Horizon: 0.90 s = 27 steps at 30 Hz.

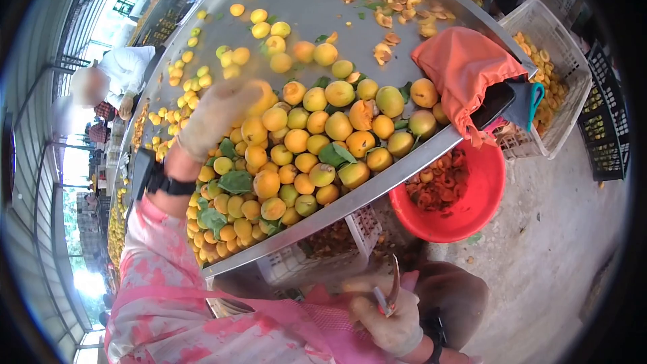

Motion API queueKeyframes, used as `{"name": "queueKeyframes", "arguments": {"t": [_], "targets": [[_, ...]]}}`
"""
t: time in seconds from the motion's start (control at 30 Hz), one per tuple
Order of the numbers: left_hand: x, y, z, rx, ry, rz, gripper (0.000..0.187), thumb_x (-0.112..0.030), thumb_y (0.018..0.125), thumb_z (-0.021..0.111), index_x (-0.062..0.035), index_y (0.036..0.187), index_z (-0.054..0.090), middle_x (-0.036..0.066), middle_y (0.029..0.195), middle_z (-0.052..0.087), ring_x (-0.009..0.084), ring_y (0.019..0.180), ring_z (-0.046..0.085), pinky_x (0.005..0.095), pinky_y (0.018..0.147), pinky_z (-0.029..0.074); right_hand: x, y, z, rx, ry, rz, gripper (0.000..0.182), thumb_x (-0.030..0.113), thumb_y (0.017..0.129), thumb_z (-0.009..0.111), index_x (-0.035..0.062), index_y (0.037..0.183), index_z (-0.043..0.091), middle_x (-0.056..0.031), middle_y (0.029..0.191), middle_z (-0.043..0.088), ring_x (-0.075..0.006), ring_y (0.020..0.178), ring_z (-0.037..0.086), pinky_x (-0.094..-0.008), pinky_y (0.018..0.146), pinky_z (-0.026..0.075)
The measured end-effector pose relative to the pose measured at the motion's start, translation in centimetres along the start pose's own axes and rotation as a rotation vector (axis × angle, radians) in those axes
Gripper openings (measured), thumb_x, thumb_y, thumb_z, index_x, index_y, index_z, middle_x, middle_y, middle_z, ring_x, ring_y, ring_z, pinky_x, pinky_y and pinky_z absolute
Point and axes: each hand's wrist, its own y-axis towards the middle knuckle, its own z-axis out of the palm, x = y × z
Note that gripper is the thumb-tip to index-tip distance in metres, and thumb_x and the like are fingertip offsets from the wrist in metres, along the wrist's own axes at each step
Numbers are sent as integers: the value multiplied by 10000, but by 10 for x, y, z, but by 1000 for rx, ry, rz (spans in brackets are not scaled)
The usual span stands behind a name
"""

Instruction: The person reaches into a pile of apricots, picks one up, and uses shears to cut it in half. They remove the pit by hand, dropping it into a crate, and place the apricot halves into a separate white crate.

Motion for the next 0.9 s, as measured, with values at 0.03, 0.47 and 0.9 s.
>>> {"name": "queueKeyframes", "arguments": {"t": [0.03, 0.47, 0.9], "targets": [[-6, -11, 6, 30, 77, -9, 429, -401, 854, 663, -10, 1030, 678, 103, 969, 664, 181, 936, 611, 332, 810, 487, -2, 0, 1, 6, -2, -3, 231, 32, 933, 553, -29, 1149, 606, -22, 711, 613, -80, 608, 555, -220, 564, 449], [50, 84, 2, -197, 188, 47, 506, -383, 826, 661, -34, 1191, 633, 208, 1122, 657, 316, 1070, 627, 397, 914, 487, -9, 19, 2, -33, 49, -55, 256, 101, 951, 578, -9, 1181, 595, -13, 717, 571, -64, 545, 471, -206, 488, 355], [84, 160, 16, -244, 189, 135, 629, -407, 810, 669, -12, 1285, 550, 201, 1092, 659, 321, 1038, 633, 371, 907, 482, 12, 29, -21, 19, -33, -27, 244, 16, 892, 572, -21, 1130, 616, -55, 850, 636, -107, 704, 587, -239, 657, 469]]}}
